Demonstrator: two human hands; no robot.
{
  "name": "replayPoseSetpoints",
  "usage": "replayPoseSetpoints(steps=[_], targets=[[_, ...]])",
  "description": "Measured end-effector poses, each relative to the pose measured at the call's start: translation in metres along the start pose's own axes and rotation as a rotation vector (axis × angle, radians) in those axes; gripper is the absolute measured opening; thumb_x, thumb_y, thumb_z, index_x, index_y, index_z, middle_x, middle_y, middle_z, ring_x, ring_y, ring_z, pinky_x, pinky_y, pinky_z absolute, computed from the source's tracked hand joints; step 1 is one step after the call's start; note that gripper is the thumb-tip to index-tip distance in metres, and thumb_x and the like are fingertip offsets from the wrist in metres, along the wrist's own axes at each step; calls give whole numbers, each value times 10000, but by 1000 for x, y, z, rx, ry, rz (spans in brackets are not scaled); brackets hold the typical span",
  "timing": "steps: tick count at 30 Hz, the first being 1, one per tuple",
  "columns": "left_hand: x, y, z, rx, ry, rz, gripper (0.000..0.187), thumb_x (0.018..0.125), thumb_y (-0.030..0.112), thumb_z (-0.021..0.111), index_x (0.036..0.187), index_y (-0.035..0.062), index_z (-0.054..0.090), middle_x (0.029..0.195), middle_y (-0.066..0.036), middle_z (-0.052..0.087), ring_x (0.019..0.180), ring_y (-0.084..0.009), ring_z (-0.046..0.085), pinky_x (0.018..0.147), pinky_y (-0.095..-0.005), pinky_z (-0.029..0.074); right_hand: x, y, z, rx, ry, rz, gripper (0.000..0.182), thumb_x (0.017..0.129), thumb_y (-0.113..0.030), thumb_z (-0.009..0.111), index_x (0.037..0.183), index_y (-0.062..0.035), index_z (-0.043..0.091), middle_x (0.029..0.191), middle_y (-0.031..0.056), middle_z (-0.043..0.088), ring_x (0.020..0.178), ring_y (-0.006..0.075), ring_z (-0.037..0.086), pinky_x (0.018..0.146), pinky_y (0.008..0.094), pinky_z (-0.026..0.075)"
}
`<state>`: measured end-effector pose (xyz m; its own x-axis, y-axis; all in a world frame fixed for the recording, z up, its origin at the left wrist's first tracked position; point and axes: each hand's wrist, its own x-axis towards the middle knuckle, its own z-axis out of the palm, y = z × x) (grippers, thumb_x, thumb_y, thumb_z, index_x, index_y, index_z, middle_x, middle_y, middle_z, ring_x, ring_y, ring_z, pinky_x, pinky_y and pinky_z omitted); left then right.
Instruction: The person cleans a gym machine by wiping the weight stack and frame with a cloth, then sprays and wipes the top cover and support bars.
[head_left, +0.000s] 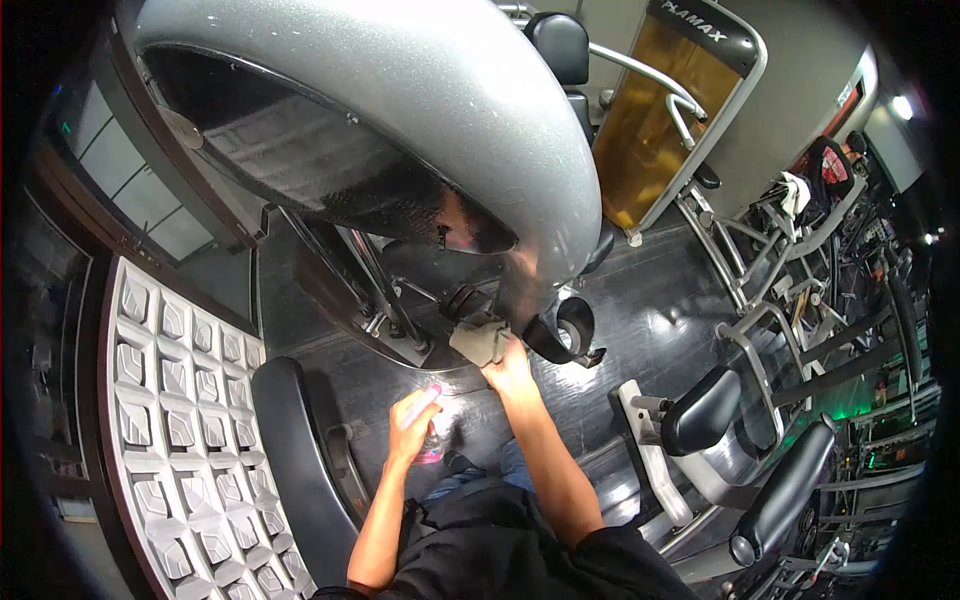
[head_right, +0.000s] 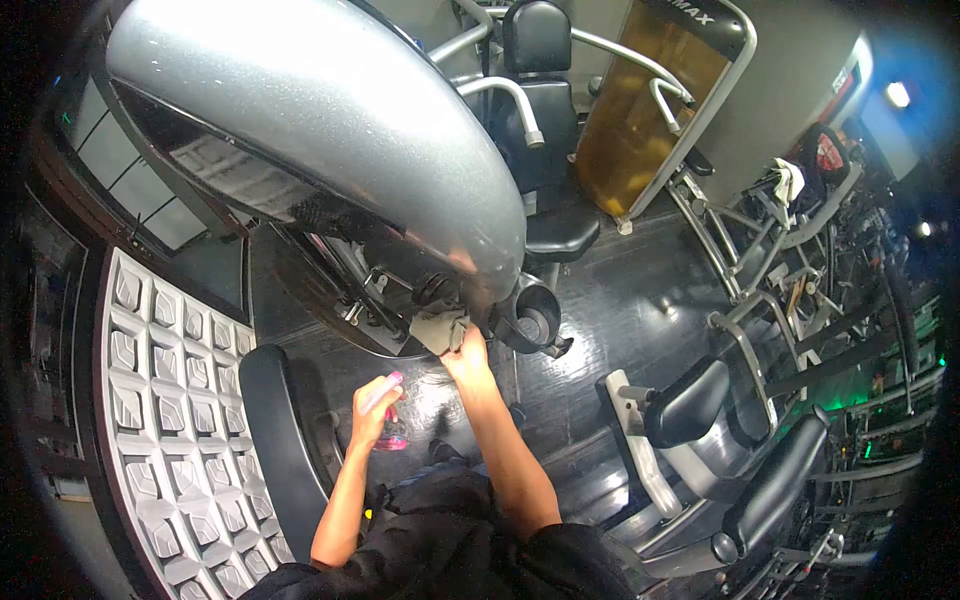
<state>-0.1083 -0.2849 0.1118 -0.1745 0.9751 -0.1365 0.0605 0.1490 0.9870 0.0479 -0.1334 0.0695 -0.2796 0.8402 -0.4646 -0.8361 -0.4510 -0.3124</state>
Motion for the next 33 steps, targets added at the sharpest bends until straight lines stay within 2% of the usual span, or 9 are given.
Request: replayPoseSetpoints(steps=[8, 10, 11, 13, 19, 23, 26, 29, 33], targets=[[3, 16, 8, -118, 40, -58, 174, 829, 138, 639, 757, -20, 642, 681, -61, 631, 491, -122, 565, 472, -271, 427, -92, -49, 52, -133, 1, -203, 304, 977, -328, 516, 1122, -90, 636, 1104, 89, 683, 1008, 261, 665, 918, 446, 535], [5, 15, 12, -104, 11, -45, 173, 831, 139, 638, 763, -19, 644, 682, -61, 632, 492, -121, 564, 473, -270, 428, -73, -50, 27, -12, -131, -92, 286, 984, -268, 453, 1120, -80, 620, 1062, 113, 679, 972, 293, 665, 879, 471, 548], [7, 14, 14, -89, -15, -28, 172, 834, 141, 637, 769, -19, 646, 684, -61, 632, 493, -120, 564, 475, -270, 429, -68, -44, 24, -65, 56, -59, 313, 983, -284, 448, 1126, -63, 618, 1100, 133, 672, 1002, 323, 658, 902, 507, 535], [8, 16, 19, -91, -25, -25, 168, 835, 140, 637, 775, -17, 649, 684, -59, 631, 494, -119, 563, 476, -270, 429, -42, -28, -19, -49, -57, 40, 356, 984, -307, 439, 1146, -41, 610, 1150, 159, 655, 1033, 368, 646, 925, 551, 516], [6, 14, 19, -79, -50, 2, 220, 860, 196, 628, 814, -18, 643, 731, -68, 637, 503, -125, 554, 476, -267, 421, -31, -26, -19, -107, 103, -19, 423, 1025, -329, 350, 1229, -9, 536, 1177, 218, 623, 1067, 400, 631, 910, 575, 526], [6, 13, 16, -91, -43, -5, 147, 851, 126, 631, 803, -11, 654, 708, -51, 632, 514, -113, 563, 481, -270, 429, -66, -42, 38, -137, 104, -153, 346, 1040, -268, 385, 1213, -9, 535, 1203, 187, 616, 1086, 355, 632, 917, 520, 535], [4, 24, 15, -109, -33, -27, 148, 855, 129, 634, 801, -8, 649, 699, -48, 625, 513, -112, 560, 481, -272, 429, -106, -48, 88, -297, 97, -359, 269, 1031, -171, 459, 1276, -70, 504, 1252, 87, 577, 1124, 202, 586, 959, 346, 487], [6, 25, 13, -108, -12, 4, 154, 863, 131, 630, 795, -6, 643, 678, -39, 611, 507, -108, 560, 479, -267, 425, -123, -60, 94, -370, -21, -478, 307, 1019, -193, 505, 1299, -70, 477, 1212, 67, 574, 1130, 179, 560, 965, 330, 459], [6, 42, 11, -121, -10, 11, 149, 866, 122, 631, 789, -6, 635, 669, -31, 600, 501, -102, 560, 478, -261, 419, -130, -69, 87, -900, 286, -970, 313, 990, -200, 554, 1228, -16, 466, 1176, 134, 559, 1115, 237, 536, 986, 369, 407]])
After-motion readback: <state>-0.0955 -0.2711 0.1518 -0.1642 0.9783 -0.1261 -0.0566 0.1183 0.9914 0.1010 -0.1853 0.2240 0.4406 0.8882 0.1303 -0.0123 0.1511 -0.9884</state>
